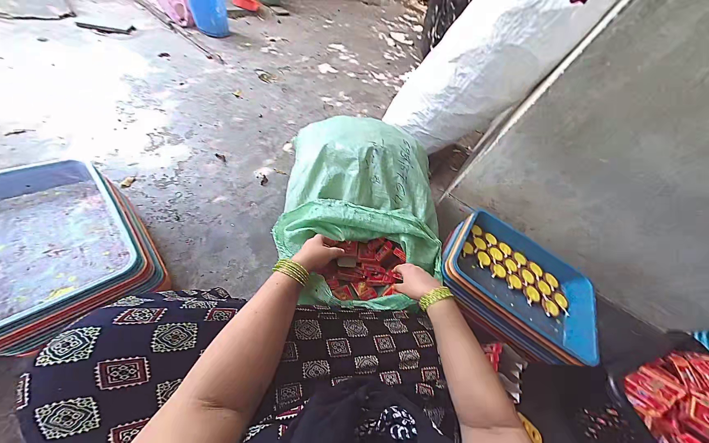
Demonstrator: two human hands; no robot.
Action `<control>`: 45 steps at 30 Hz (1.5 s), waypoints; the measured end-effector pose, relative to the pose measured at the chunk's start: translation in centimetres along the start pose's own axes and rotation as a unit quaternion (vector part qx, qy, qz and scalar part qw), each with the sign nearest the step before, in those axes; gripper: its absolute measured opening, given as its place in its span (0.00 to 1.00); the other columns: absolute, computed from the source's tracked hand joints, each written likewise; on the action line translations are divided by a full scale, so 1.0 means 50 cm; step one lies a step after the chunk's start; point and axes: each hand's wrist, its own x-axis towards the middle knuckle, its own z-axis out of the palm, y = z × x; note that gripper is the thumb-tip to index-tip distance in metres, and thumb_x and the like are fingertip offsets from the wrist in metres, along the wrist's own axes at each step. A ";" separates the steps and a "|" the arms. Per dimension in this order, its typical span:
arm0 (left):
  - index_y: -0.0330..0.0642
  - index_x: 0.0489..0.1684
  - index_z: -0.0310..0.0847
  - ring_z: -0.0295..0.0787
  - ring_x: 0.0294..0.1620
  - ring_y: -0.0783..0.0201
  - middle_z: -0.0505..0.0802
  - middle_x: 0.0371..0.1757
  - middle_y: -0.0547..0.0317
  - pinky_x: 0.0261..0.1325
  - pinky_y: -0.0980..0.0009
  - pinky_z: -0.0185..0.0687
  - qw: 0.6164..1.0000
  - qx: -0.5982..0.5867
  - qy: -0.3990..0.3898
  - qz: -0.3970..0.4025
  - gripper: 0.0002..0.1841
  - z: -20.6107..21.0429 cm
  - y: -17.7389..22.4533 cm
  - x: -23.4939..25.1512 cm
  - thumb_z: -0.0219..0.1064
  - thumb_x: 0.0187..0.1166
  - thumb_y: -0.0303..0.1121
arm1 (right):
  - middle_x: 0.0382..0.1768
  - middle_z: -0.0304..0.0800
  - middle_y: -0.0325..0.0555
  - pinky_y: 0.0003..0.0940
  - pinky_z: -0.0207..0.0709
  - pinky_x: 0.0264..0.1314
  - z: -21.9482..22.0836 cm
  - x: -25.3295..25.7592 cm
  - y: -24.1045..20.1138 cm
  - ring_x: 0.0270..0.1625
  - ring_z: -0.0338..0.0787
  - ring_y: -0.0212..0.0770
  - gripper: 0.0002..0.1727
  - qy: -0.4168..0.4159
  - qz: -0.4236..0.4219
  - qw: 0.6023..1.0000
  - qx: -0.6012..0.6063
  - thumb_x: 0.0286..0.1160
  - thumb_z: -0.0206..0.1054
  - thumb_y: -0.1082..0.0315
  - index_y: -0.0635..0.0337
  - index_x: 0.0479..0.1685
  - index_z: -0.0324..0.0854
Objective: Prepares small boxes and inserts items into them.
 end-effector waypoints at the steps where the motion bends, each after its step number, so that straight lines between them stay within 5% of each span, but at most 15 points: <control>1: 0.33 0.75 0.74 0.87 0.65 0.44 0.88 0.65 0.37 0.70 0.44 0.79 1.000 -0.006 -0.003 -0.009 0.32 -0.003 -0.003 0.008 0.73 0.78 0.46 | 0.73 0.82 0.59 0.62 0.71 0.79 0.004 0.058 -0.016 0.78 0.80 0.58 0.36 -0.037 0.030 0.999 0.003 0.70 0.76 0.54 0.56 0.80 0.75; 4: 0.36 0.74 0.76 0.86 0.67 0.45 0.88 0.67 0.38 0.71 0.44 0.78 1.000 -0.021 -0.002 -0.018 0.32 -0.001 -0.008 0.048 0.73 0.76 0.47 | 0.73 0.80 0.67 0.60 0.74 0.78 0.021 0.168 -0.046 0.75 0.82 0.61 0.51 -0.002 0.158 0.981 0.110 0.66 0.79 0.58 0.64 0.89 0.55; 7: 0.35 0.81 0.70 0.83 0.73 0.48 0.86 0.71 0.40 0.76 0.47 0.75 0.999 -0.029 -0.004 -0.012 0.37 0.012 -0.004 0.080 0.74 0.75 0.47 | 0.67 0.84 0.67 0.57 0.84 0.67 0.067 0.241 -0.036 0.65 0.90 0.60 0.46 0.127 0.228 0.934 0.245 0.70 0.75 0.60 0.66 0.88 0.57; 10: 0.35 0.79 0.70 0.84 0.71 0.48 0.88 0.68 0.41 0.75 0.46 0.76 0.999 -0.016 -0.026 -0.009 0.37 0.034 -0.008 0.102 0.74 0.74 0.46 | 0.68 0.85 0.65 0.58 0.81 0.71 0.099 0.274 -0.010 0.65 0.90 0.59 0.42 0.151 0.208 0.934 0.249 0.76 0.72 0.57 0.64 0.89 0.59; 14: 0.37 0.77 0.72 0.86 0.69 0.49 0.89 0.66 0.44 0.73 0.44 0.78 0.997 0.038 -0.061 -0.003 0.36 0.063 -0.021 0.112 0.76 0.70 0.46 | 0.51 0.93 0.58 0.51 0.90 0.53 0.084 0.263 -0.002 0.47 0.97 0.51 0.23 0.111 0.195 0.939 0.261 0.85 0.62 0.57 0.63 0.71 0.79; 16: 0.37 0.82 0.66 0.85 0.70 0.45 0.87 0.68 0.40 0.74 0.41 0.77 0.994 0.070 -0.078 0.007 0.45 0.078 -0.021 0.103 0.81 0.63 0.49 | 0.37 0.96 0.47 0.39 0.91 0.40 0.053 0.228 -0.033 0.33 0.96 0.40 0.19 0.062 0.154 0.938 0.304 0.86 0.62 0.56 0.61 0.62 0.81; 20: 0.34 0.82 0.62 0.84 0.69 0.42 0.85 0.68 0.37 0.72 0.39 0.77 0.989 0.112 -0.099 0.011 0.53 0.117 -0.026 0.081 0.85 0.56 0.54 | 0.32 0.91 0.43 0.30 0.81 0.28 0.029 0.163 -0.106 0.26 0.87 0.34 0.18 -0.063 -0.006 0.892 0.448 0.84 0.68 0.54 0.62 0.56 0.82; 24: 0.33 0.71 0.74 0.86 0.66 0.43 0.89 0.62 0.38 0.70 0.39 0.78 0.987 0.139 -0.080 -0.034 0.36 0.113 -0.023 0.072 0.77 0.66 0.46 | 0.40 0.93 0.49 0.38 0.88 0.36 0.048 0.180 -0.118 0.35 0.93 0.41 0.28 0.042 0.006 0.906 0.421 0.79 0.73 0.51 0.60 0.70 0.76; 26: 0.34 0.70 0.76 0.87 0.66 0.43 0.89 0.63 0.38 0.69 0.39 0.79 0.984 0.148 -0.072 -0.063 0.31 0.103 -0.024 0.073 0.73 0.70 0.44 | 0.51 0.93 0.51 0.48 0.85 0.60 0.054 0.203 -0.083 0.53 0.93 0.47 0.29 0.135 0.046 0.964 0.222 0.81 0.68 0.47 0.59 0.72 0.78; 29: 0.35 0.72 0.74 0.90 0.62 0.44 0.89 0.63 0.37 0.64 0.41 0.85 0.986 0.097 -0.071 -0.112 0.30 0.104 -0.038 0.077 0.70 0.72 0.43 | 0.71 0.84 0.59 0.54 0.69 0.83 0.062 0.217 -0.040 0.78 0.80 0.56 0.22 0.184 0.099 0.978 0.027 0.82 0.64 0.58 0.61 0.68 0.84; 31: 0.35 0.75 0.70 0.91 0.60 0.45 0.88 0.64 0.37 0.61 0.44 0.87 0.987 0.054 -0.065 -0.135 0.32 0.109 -0.042 0.081 0.67 0.75 0.46 | 0.79 0.76 0.62 0.54 0.65 0.86 0.057 0.210 -0.035 0.84 0.72 0.59 0.22 0.195 0.151 0.969 -0.022 0.79 0.60 0.70 0.63 0.71 0.82; 34: 0.35 0.76 0.69 0.90 0.62 0.44 0.87 0.65 0.37 0.62 0.42 0.86 0.988 0.029 -0.055 -0.143 0.36 0.110 -0.047 0.089 0.68 0.72 0.49 | 0.81 0.75 0.59 0.57 0.73 0.79 0.062 0.206 -0.017 0.83 0.75 0.58 0.26 0.187 0.244 0.951 -0.027 0.81 0.56 0.73 0.61 0.79 0.76; 38: 0.33 0.74 0.73 0.87 0.65 0.43 0.88 0.64 0.37 0.66 0.40 0.82 0.989 0.023 -0.042 -0.137 0.38 0.097 -0.055 0.096 0.70 0.69 0.53 | 0.69 0.86 0.62 0.63 0.81 0.67 0.043 0.180 0.007 0.71 0.87 0.62 0.23 0.170 0.285 0.943 0.002 0.86 0.52 0.69 0.60 0.79 0.75; 41: 0.31 0.74 0.70 0.87 0.65 0.43 0.87 0.64 0.36 0.66 0.41 0.82 0.989 0.018 -0.027 -0.146 0.40 0.095 -0.052 0.091 0.72 0.67 0.52 | 0.62 0.90 0.60 0.60 0.80 0.68 -0.012 0.139 0.004 0.68 0.89 0.57 0.19 0.152 0.248 0.956 0.032 0.74 0.64 0.66 0.62 0.62 0.85; 45: 0.29 0.76 0.67 0.87 0.66 0.42 0.86 0.65 0.34 0.66 0.41 0.82 0.986 -0.004 -0.021 -0.166 0.40 0.096 -0.049 0.090 0.73 0.68 0.48 | 0.58 0.93 0.50 0.51 0.81 0.68 -0.031 0.107 0.021 0.63 0.91 0.47 0.25 0.174 0.114 0.948 0.242 0.63 0.76 0.65 0.57 0.63 0.87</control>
